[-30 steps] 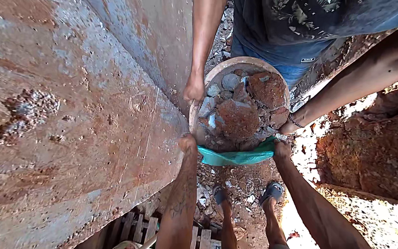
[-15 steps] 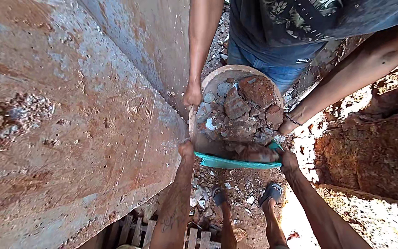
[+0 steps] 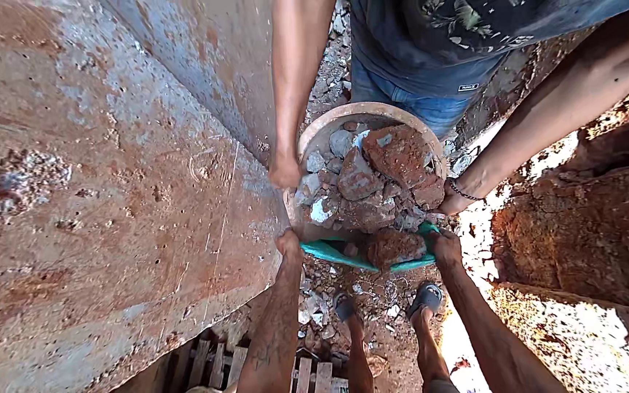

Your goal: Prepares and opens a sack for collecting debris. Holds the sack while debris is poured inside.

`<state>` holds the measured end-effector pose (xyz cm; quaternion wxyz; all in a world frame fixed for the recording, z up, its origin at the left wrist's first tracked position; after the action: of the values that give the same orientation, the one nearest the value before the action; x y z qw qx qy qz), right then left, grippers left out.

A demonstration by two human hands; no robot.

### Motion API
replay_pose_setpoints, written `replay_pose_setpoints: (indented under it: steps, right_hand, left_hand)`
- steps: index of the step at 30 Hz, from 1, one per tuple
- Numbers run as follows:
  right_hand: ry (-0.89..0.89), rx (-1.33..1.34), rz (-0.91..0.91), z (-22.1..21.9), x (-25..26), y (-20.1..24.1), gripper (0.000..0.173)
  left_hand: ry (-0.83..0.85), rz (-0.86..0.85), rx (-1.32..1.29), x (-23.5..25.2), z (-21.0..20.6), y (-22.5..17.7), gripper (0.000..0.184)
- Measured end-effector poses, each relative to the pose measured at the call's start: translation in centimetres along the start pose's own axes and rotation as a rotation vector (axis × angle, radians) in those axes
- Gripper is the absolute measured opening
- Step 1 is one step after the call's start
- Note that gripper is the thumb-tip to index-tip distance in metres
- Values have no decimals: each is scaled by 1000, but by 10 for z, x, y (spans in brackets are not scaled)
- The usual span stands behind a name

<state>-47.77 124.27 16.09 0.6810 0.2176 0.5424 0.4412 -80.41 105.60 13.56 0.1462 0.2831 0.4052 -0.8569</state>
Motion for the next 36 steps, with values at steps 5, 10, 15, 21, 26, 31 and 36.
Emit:
replay_pose_setpoints:
  steps: [5,10,15,21,26,31,36]
  right_hand:
    - [99,-85,76,2,-3,-2,27]
    - [18,-53,27,-10,-4,0,29]
    - [-14,35,31,14,10,-10,26]
    - [-29,170,24,22,19,-19,27]
    - [-3,206,46,18,15,-21,23]
    - [-37,147,70,18,12,-37,26]
    - [12,12,70,18,2,-51,25]
  left_hand:
    - [0,-12,29,-1,1,-4,28]
    - [12,-59,4,-2,-3,7,22]
    - [-9,3,-33,-7,-14,17,20]
    - [41,4,-97,-11,-12,17,19]
    - [92,-60,-169,-9,-14,30,13]
    - [91,-80,-127,-13,-4,41,19]
    - [65,-148,-55,-10,-5,50,20]
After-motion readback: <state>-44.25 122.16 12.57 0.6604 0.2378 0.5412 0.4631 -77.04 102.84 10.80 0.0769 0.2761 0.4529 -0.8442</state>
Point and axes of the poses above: each hand's wrist, its own x-axis towards the middle knuckle, its own z-axis out of the back of the hand, y = z × x, the point moved 2 cm from there along x, towards the middle knuckle, and after that the axes turned 15 degrees about x, right-handed, at the moved point
